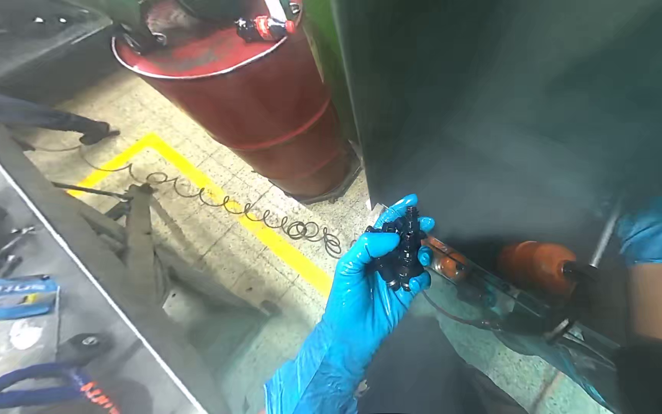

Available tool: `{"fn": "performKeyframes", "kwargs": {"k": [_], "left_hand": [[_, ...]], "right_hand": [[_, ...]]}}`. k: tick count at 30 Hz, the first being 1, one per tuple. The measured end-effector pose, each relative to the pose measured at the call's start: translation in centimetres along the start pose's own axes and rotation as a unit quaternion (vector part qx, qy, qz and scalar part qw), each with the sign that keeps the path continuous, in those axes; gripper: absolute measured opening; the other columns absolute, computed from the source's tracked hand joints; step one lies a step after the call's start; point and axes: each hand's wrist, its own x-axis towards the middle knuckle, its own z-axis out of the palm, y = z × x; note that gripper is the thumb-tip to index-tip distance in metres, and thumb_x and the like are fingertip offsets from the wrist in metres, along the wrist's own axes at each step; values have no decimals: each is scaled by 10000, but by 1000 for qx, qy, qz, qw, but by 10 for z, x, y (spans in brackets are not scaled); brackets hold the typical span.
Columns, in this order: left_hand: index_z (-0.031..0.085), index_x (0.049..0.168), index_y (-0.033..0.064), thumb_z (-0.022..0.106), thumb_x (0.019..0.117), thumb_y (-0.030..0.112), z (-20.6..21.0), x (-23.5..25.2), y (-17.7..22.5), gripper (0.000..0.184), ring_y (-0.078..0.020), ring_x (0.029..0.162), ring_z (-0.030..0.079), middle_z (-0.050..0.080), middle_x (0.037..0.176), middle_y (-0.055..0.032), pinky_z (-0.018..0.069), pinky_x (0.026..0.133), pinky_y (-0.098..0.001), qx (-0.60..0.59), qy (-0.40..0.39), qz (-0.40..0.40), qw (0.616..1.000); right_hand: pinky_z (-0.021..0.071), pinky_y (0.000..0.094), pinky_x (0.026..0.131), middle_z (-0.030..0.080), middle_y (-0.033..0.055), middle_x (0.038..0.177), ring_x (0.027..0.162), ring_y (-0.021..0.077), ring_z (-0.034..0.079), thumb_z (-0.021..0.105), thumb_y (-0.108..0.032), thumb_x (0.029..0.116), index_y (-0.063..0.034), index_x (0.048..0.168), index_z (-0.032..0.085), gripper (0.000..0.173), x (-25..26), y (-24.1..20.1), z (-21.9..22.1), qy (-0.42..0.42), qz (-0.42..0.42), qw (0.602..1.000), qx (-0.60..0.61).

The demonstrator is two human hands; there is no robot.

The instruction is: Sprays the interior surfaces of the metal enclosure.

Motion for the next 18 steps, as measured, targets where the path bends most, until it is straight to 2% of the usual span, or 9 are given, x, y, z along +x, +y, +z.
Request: {"fn": "performKeyframes", "kwargs": {"k": [1, 2, 4, 7, 10, 12, 14, 16, 18], "left_hand": [[595, 1390, 156, 608, 915, 182, 0, 3, -1, 475, -182, 836, 696, 664, 1187, -157, 575, 640, -260, 4, -1, -3, 1000], [602, 1384, 153, 615, 912, 177, 0, 6, -3, 473, -186, 830, 698, 666, 1189, -163, 577, 635, -263, 7, -3, -7, 1000], [603, 1380, 160, 612, 906, 171, 1, 13, -7, 474, -181, 822, 696, 664, 1188, -156, 578, 634, -262, 27, 0, -12, 1000], [624, 1354, 157, 594, 904, 160, 9, 34, -13, 451, -171, 788, 689, 672, 1165, -159, 572, 615, -251, 70, 11, -18, 997], [638, 1329, 180, 537, 909, 157, 23, 61, -21, 433, -144, 762, 693, 689, 1133, -131, 568, 590, -231, 123, 38, -27, 991], [627, 1335, 182, 495, 923, 154, 34, 80, -28, 433, -130, 737, 682, 690, 1118, -119, 553, 569, -217, 154, 42, -34, 987], [593, 1364, 178, 438, 945, 156, 45, 98, -36, 447, -111, 731, 671, 684, 1128, -102, 527, 547, -196, 210, 27, -38, 977], [563, 1387, 185, 402, 976, 171, 55, 118, -47, 442, -94, 757, 662, 679, 1150, -80, 518, 566, -189, 266, -6, -44, 963], [558, 1374, 193, 397, 985, 188, 67, 140, -59, 421, -80, 754, 652, 674, 1152, -56, 512, 575, -186, 315, -37, -51, 947]], "right_hand": [[486, 167, 743, 580, 91, 981, 820, 72, 571, 388, -57, 1093, 31, 1170, 532, 186, 22, 18, -2, 20, 35, 998, 39], [483, 162, 688, 543, 49, 958, 780, 45, 538, 354, -111, 1110, -4, 1195, 502, 202, 35, 31, -7, 19, 66, 994, 87], [502, 272, 813, 551, 86, 1136, 938, 97, 539, 393, -233, 1116, -21, 1350, 490, 330, 38, 59, -18, 44, 100, 991, 75], [454, 573, 1029, 538, 223, 1424, 1267, 328, 545, 504, -474, 1043, -43, 1494, 442, 627, 2, 106, -31, 92, 78, 993, 14], [534, 516, 985, 604, 261, 1328, 1191, 332, 624, 612, -369, 997, 69, 1455, 449, 654, -89, 152, -38, 49, -106, 991, -66], [378, 636, 1125, 507, 337, 1457, 1353, 486, 498, 766, -473, 832, 133, 1474, 429, 945, -144, 177, -22, -4, -133, 971, -200], [206, 757, 1152, 419, 386, 1508, 1401, 593, 385, 680, -842, 673, 170, 1458, 425, 1306, -163, 197, 14, 24, -151, 932, -328], [208, 794, 1107, 559, 362, 1385, 1298, 580, 510, 566, -916, 639, 152, 1338, 570, 1276, -154, 202, 52, 146, -169, 919, -325], [271, 712, 1120, 638, 327, 1284, 1225, 528, 581, 656, -689, 721, 148, 1263, 623, 997, -146, 184, 65, 214, -160, 944, -195]]}}
